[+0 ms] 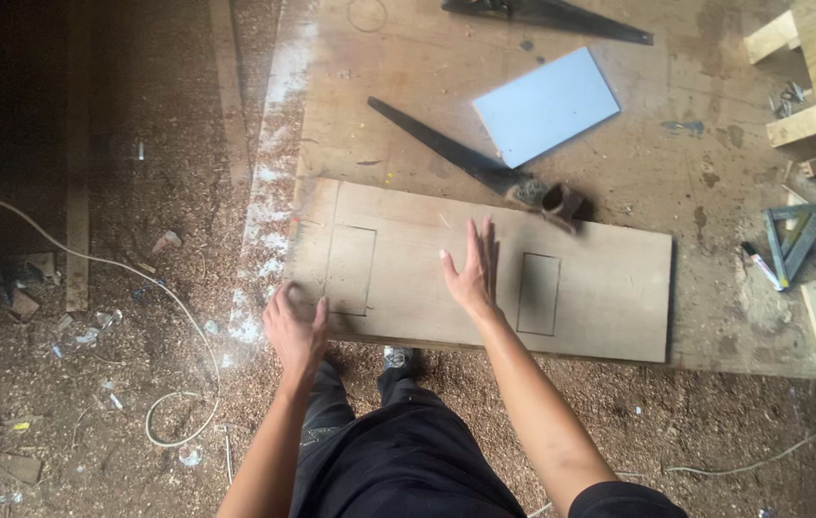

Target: The person uses a hand saw to cut along pencil lines on a rectangular wooden board. After sawing, the person uses a chisel and hammer to carve out the marked rectangular sections on the board.

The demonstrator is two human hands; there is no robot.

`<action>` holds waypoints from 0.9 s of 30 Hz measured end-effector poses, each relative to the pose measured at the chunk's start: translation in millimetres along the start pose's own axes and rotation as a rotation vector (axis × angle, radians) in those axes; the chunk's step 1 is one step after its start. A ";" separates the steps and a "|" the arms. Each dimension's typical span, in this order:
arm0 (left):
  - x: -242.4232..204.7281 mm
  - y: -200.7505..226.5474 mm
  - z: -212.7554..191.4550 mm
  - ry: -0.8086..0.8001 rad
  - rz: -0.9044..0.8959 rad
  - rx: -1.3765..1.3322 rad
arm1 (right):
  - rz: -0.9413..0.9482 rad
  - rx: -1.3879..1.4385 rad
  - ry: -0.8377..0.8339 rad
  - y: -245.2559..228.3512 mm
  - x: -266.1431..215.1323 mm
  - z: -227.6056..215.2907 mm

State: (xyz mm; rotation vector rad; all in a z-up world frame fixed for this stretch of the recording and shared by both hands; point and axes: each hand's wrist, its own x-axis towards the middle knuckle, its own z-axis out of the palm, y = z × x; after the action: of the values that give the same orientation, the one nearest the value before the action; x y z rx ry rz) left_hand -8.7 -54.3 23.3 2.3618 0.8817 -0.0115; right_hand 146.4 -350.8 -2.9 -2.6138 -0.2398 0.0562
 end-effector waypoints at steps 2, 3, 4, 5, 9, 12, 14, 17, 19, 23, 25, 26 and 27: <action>3.7 7.7 -2.5 0.014 0.008 0.033 | 0.105 -0.033 -0.021 3.1 -6.1 -9.9; 5.7 12.4 -5.1 0.022 0.013 0.053 | 0.159 -0.045 -0.031 7.7 -10.5 -15.5; 7.4 20.2 -5.3 0.028 0.089 0.090 | 0.262 -0.004 -0.009 16.0 -14.4 -22.8; 7.8 31.7 -1.9 0.029 0.164 0.129 | 0.369 0.036 0.009 27.2 -22.5 -31.4; 25.1 103.6 38.4 -0.241 0.433 0.021 | 0.467 -0.107 0.049 79.4 -47.5 -51.7; 36.6 154.0 74.9 -0.428 0.536 0.118 | 0.603 -0.113 0.065 121.8 -80.2 -65.3; 46.7 182.3 100.3 -0.455 0.629 0.170 | 0.709 -0.093 0.178 155.5 -98.8 -80.3; 58.7 210.5 136.7 -0.436 0.745 0.222 | 0.833 -0.132 0.285 219.4 -123.3 -119.8; 62.3 221.8 160.7 -0.402 0.804 0.223 | 0.924 -0.135 0.267 254.3 -133.8 -137.3; 53.7 240.7 199.0 -0.414 0.890 0.271 | 1.107 -0.023 0.174 294.5 -142.0 -158.9; 48.2 249.7 206.5 -0.419 0.921 0.262 | 1.174 0.035 0.156 297.2 -140.1 -163.0; 45.7 253.7 207.4 -0.427 0.914 0.280 | 1.207 0.059 0.143 295.9 -139.8 -165.0; 46.4 258.0 207.2 -0.424 0.904 0.297 | 1.230 0.086 0.132 295.4 -135.0 -166.6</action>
State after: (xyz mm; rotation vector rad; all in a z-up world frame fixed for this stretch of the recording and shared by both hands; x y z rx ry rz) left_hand 222.0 -293.0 -15.3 2.6730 -0.4420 -0.2775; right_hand 74.9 -708.7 -5.0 -2.2588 1.3674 0.2949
